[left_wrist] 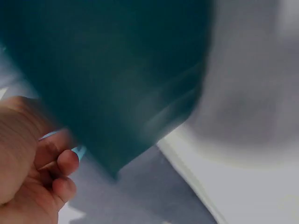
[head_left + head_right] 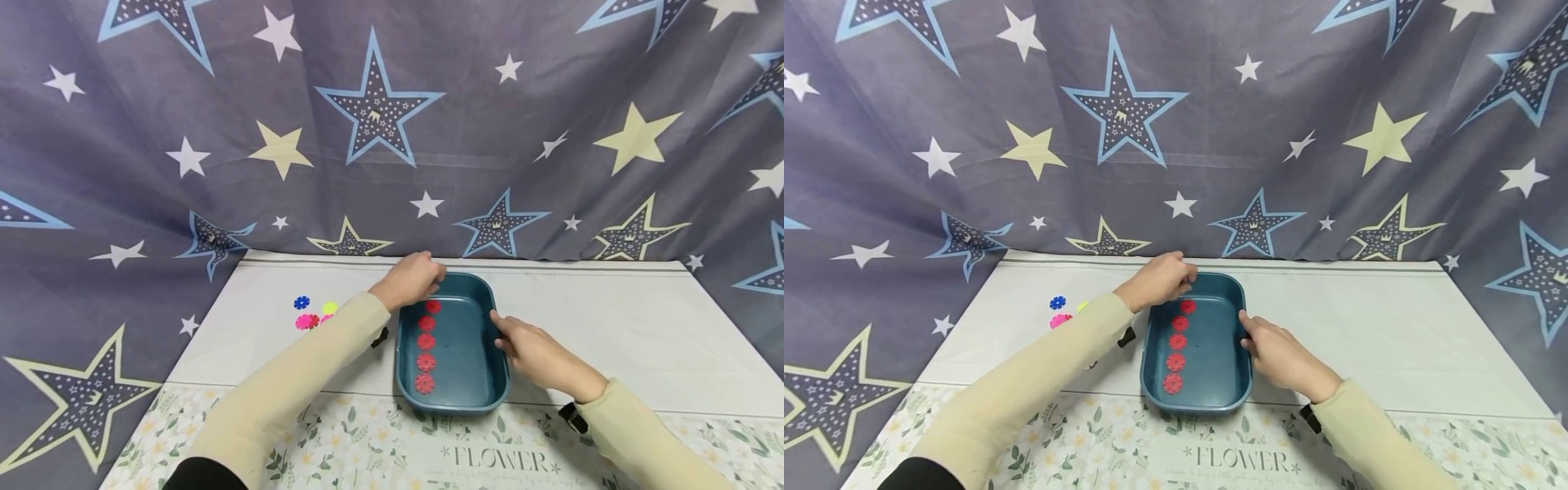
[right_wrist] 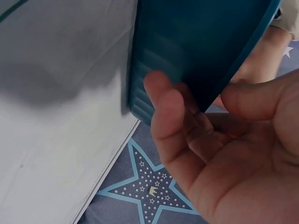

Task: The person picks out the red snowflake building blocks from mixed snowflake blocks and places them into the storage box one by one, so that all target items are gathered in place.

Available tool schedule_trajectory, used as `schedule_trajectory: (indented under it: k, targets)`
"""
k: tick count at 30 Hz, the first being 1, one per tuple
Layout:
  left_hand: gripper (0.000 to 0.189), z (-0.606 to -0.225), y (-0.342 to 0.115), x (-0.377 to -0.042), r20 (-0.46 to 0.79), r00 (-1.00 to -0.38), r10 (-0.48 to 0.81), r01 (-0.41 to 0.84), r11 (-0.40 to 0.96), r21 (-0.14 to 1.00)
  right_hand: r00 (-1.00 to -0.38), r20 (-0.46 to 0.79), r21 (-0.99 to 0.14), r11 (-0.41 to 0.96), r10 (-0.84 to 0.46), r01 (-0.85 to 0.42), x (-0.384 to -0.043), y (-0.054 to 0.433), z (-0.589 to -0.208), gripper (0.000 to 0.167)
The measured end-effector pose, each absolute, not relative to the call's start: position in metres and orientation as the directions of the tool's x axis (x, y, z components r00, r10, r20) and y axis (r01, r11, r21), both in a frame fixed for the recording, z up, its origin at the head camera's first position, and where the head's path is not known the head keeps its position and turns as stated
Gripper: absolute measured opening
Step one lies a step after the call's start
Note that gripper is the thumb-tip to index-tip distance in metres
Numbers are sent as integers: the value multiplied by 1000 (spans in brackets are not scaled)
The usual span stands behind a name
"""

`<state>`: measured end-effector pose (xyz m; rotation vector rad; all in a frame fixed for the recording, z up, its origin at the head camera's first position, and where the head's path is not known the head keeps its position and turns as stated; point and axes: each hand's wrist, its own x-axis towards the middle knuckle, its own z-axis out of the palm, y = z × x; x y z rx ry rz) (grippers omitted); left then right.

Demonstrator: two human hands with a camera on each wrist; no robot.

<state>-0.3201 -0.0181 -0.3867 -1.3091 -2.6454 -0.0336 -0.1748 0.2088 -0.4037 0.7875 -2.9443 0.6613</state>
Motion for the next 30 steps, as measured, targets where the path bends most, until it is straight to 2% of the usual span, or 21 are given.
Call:
schedule_trajectory:
  k: [1,6,11,16,22,25,30]
  targets:
    - [2,-381,-23,-319,193,-592,783,791,610,-47,-872,129,-394,782,-473,-483,-175,208,-403,46]
    - [10,-355,-57,-310,257,-615,745,775,632,23,-869,134,-396,779,-476,-487,-176,208,-401,46]
    - [12,-346,-106,-295,225,-676,702,735,667,124,-879,100,-428,777,-466,-461,-176,210,-400,47]
    - [15,-359,-164,-274,141,-736,662,676,713,187,-885,87,-428,785,-456,-447,-175,210,-403,47]
    - [18,-384,-221,-245,52,-836,546,539,801,260,-881,94,-430,779,-464,-456,-175,210,-404,47]
    - [16,-398,-235,-231,46,-865,500,491,823,284,-882,91,-427,782,-462,-454,-174,210,-404,47]
    - [17,-417,-239,-213,50,-877,478,467,823,322,-880,92,-427,780,-466,-458,-173,208,-402,48]
